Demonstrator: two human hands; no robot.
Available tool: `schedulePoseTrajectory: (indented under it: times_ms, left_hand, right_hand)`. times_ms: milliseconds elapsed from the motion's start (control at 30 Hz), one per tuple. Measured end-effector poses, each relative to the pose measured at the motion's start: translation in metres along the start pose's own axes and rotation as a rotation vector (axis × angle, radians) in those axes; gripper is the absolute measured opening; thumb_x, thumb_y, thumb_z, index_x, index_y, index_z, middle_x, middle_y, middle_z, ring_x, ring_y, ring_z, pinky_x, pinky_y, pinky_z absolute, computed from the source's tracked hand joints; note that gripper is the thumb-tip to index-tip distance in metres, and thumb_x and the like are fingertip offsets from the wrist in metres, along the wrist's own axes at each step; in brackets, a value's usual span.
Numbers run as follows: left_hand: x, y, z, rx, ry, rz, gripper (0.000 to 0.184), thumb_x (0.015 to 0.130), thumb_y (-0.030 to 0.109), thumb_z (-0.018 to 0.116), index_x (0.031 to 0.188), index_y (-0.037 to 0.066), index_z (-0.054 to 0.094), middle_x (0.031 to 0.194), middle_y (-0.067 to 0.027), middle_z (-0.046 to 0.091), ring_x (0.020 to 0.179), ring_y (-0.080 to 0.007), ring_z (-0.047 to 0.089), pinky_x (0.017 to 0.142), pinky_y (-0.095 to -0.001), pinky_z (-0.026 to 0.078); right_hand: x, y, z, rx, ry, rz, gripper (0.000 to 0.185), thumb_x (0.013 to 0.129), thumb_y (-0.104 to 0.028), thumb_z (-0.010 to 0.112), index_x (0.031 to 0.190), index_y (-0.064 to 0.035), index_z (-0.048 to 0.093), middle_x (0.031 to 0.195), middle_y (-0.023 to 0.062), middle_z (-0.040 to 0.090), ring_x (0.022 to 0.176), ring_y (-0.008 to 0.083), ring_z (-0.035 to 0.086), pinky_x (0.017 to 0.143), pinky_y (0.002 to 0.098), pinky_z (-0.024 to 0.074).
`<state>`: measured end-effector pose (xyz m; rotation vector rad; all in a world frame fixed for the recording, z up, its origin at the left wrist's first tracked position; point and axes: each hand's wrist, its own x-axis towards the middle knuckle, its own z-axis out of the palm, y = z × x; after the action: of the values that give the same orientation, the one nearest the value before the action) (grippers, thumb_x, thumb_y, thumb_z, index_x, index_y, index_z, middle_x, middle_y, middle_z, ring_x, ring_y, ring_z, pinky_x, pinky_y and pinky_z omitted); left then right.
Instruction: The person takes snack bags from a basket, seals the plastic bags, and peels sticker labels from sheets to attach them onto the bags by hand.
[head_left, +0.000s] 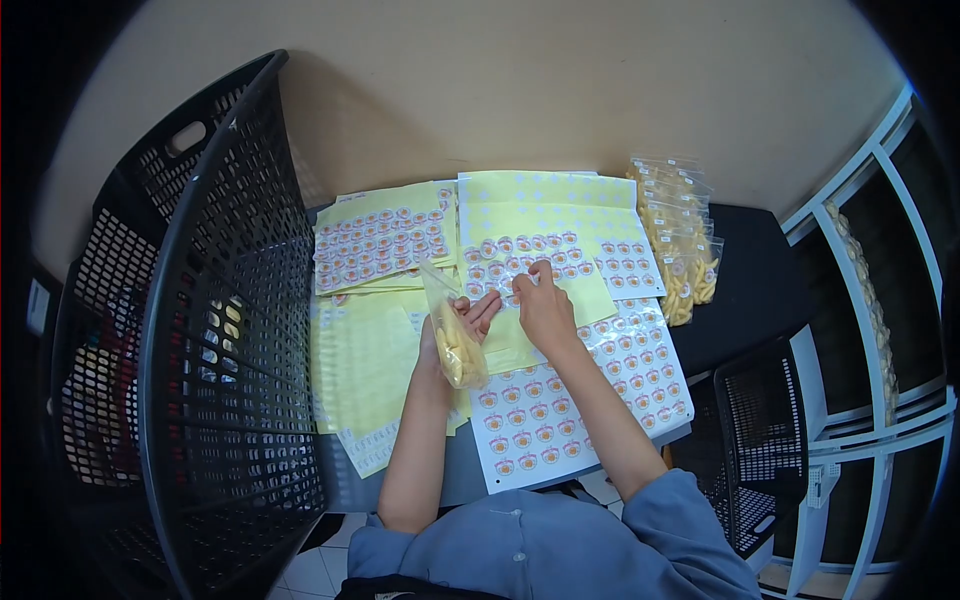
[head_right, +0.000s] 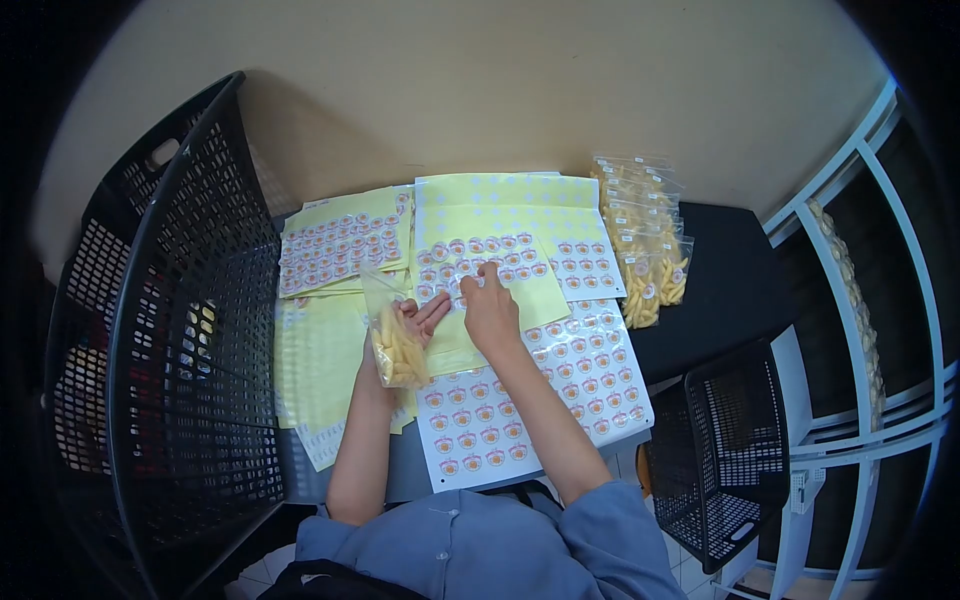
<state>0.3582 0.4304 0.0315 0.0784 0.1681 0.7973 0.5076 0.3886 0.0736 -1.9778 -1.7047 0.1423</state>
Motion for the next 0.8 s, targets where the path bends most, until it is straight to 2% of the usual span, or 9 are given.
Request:
schedulePoseTrajectory:
  times_ms: [100, 167, 200, 267, 367, 800]
  left_hand:
    - [0.0, 0.0, 0.004, -0.001, 0.065, -0.004, 0.024, 0.082, 0.019, 0.044, 0.066, 0.002, 0.047, 0.125, -0.0301, 0.029, 0.119, -0.0349, 0.03, 0.07, -0.0324, 0.051]
    - [-0.001, -0.002, 0.009, 0.039, 0.164, -0.002, 0.024, 0.083, 0.017, 0.038, 0.064, 0.004, 0.045, 0.123, -0.0242, 0.035, 0.115, -0.0312, 0.037, 0.082, -0.0354, 0.045]
    - [-0.001, -0.001, 0.009, 0.038, 0.165, -0.002, 0.024, 0.083, 0.017, 0.038, 0.064, 0.004, 0.045, 0.123, -0.0242, 0.035, 0.115, -0.0312, 0.037, 0.082, -0.0354, 0.045]
    - [-0.002, -0.001, 0.007, 0.097, 0.138, -0.007, 0.022, 0.082, 0.016, 0.039, 0.064, 0.005, 0.045, 0.121, -0.0238, 0.039, 0.114, -0.0313, 0.039, 0.091, -0.0391, 0.037]
    - [0.0, -0.001, 0.004, 0.128, 0.139, -0.007, 0.02, 0.082, 0.016, 0.039, 0.065, 0.006, 0.046, 0.12, -0.0235, 0.04, 0.115, -0.0313, 0.039, 0.093, -0.0396, 0.035]
    - [-0.002, -0.003, 0.012, 0.182, 0.182, 0.008, 0.021, 0.083, 0.016, 0.035, 0.069, 0.006, 0.046, 0.119, -0.023, 0.042, 0.113, -0.0316, 0.041, 0.092, -0.0396, 0.036]
  right_hand:
    - [-0.001, 0.002, 0.001, -0.005, -0.008, -0.01, 0.009, 0.073, -0.004, 0.047, 0.081, -0.0055, 0.052, 0.103, 0.0176, 0.042, 0.07, 0.037, 0.055, 0.058, 0.0441, 0.0462]
    - [-0.001, 0.003, 0.001, 0.021, -0.023, -0.012, 0.009, 0.074, -0.003, 0.047, 0.081, -0.0053, 0.051, 0.104, 0.0179, 0.041, 0.07, 0.0375, 0.055, 0.059, 0.0447, 0.0456]
    - [-0.001, 0.004, 0.001, 0.046, -0.036, -0.013, 0.009, 0.074, -0.003, 0.047, 0.081, -0.0051, 0.05, 0.105, 0.0182, 0.04, 0.07, 0.038, 0.054, 0.06, 0.0453, 0.0451]
    - [-0.001, 0.004, -0.001, 0.064, -0.039, -0.018, 0.008, 0.074, -0.003, 0.047, 0.081, -0.0047, 0.05, 0.105, 0.0184, 0.04, 0.07, 0.0385, 0.054, 0.06, 0.0456, 0.0445]
    - [-0.002, 0.005, -0.004, 0.104, -0.047, -0.029, 0.008, 0.074, -0.002, 0.046, 0.08, -0.0043, 0.05, 0.105, 0.0187, 0.039, 0.07, 0.039, 0.054, 0.062, 0.0457, 0.0437]
    - [-0.001, 0.015, -0.016, 0.186, -0.152, -0.098, 0.01, 0.076, 0.001, 0.04, 0.082, -0.0027, 0.047, 0.109, 0.02, 0.035, 0.077, 0.0389, 0.055, 0.067, 0.0436, 0.0446]
